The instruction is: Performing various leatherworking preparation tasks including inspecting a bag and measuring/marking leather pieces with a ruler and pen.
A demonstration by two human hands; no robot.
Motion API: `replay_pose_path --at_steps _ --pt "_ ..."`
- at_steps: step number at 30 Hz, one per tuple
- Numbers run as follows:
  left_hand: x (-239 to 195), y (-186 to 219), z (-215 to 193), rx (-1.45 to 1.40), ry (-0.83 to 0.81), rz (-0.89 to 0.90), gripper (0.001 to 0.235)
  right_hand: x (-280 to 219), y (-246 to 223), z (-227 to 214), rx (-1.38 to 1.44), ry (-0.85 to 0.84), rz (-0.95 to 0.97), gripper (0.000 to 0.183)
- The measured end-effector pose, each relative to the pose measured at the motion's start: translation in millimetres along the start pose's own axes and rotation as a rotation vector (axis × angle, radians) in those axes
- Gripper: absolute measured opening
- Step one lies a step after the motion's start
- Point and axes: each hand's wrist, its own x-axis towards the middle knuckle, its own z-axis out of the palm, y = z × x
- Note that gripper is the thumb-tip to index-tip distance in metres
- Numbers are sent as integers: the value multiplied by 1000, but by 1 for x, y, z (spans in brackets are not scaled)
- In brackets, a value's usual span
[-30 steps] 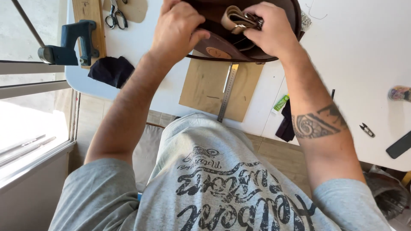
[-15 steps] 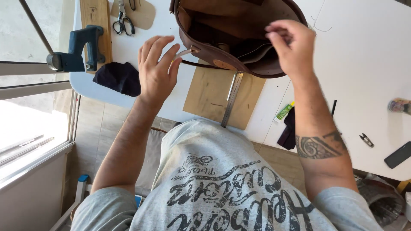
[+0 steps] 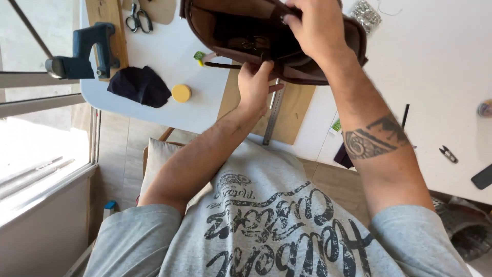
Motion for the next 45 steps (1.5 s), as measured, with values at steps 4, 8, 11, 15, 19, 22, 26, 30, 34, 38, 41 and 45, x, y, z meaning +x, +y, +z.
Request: replay_pose_path --at_steps 4,8,11,15,19,22,26,30,34,38,41,45 --pt "6 -34 -23 -220 -89 11 11 -25 -28 -41 373 -152 65 16" --pt "12 -41 -25 -297 -132 23 16 -36 -35 -45 468 -291 209 20" --pt "8 -31 -20 -232 -97 39 12 -39 -35 -44 490 -299 152 22" --pt "3 -12 -4 -198 -13 -26 12 -43 -37 -45 475 -265 28 21" --pt "2 -4 5 -213 -29 -26 11 -44 -36 -41 447 -283 -4 22" --pt "5 -5 6 -230 -42 -45 8 -47 -34 -40 454 -263 0 22" --pt "7 -5 6 -243 -50 -58 8 -48 -29 -35 430 -277 -16 20" --pt "11 -10 2 -256 -36 -65 9 -49 -29 -37 397 -290 -44 20" --pt "0 7 -21 -91 -265 90 32 -55 -16 -62 573 -186 35 26" --pt "9 -3 -78 470 21 719 22 -98 28 -78 511 340 344 19" --pt "47 -5 -112 657 203 928 68 -127 96 -49 506 307 599 17" --pt "133 -30 -146 1067 113 1015 33 -83 101 -51 696 -163 1015 29"
